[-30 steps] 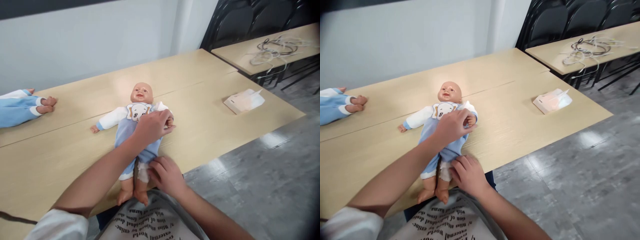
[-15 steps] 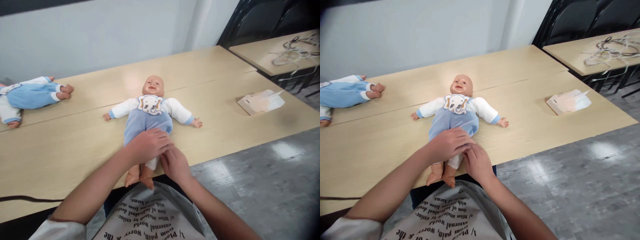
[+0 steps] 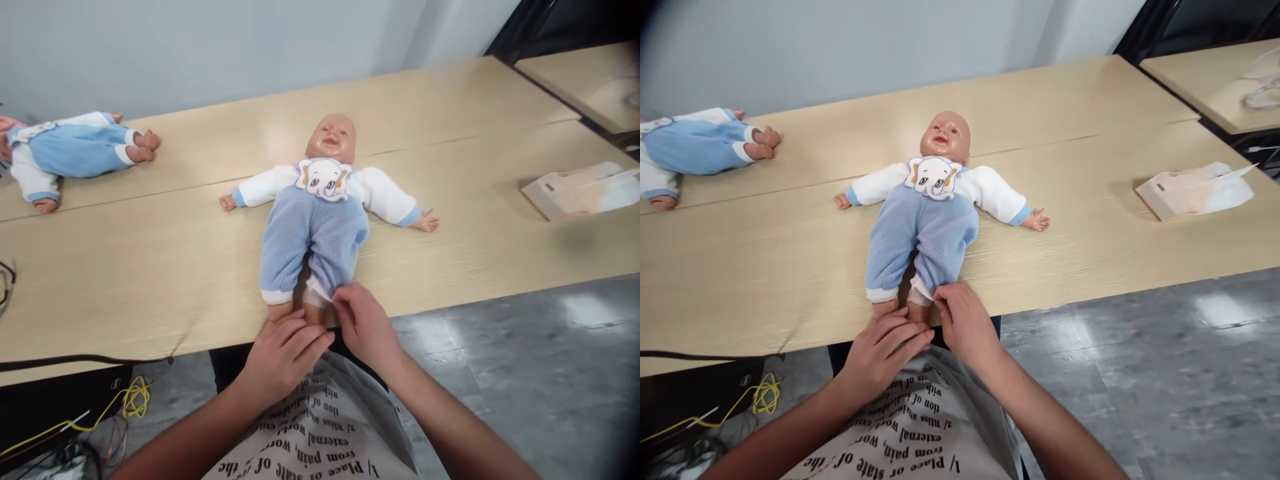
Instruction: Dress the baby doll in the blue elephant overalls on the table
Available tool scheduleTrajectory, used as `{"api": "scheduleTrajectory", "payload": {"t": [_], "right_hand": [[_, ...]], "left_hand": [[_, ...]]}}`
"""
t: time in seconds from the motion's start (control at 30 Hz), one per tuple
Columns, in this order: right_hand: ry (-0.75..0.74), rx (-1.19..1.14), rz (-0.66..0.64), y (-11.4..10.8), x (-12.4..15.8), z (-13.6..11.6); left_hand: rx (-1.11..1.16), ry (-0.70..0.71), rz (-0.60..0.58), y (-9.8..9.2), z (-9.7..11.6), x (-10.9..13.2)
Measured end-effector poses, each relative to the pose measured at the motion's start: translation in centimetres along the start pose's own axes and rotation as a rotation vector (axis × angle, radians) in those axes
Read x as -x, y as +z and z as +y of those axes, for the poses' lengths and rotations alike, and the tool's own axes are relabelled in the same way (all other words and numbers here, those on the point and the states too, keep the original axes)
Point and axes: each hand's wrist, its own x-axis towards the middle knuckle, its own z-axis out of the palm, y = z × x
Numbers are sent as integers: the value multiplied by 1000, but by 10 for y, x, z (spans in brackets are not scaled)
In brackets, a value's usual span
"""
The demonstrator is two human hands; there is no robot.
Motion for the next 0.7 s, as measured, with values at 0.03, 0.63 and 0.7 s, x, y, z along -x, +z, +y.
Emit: {"api": "scheduleTrajectory", "payload": {"t": [0.03,0.63,0.7], "right_hand": [[-29,10,-12,0,5,-3],[-306,112,-127,-17,0,-44],[-373,229,-207,-3,2,-65]], "left_hand": [[-16,-7,14,2,0,1],[-27,-393,122,-26,-61,31],[-15,-373,35,-27,-72,35]]}}
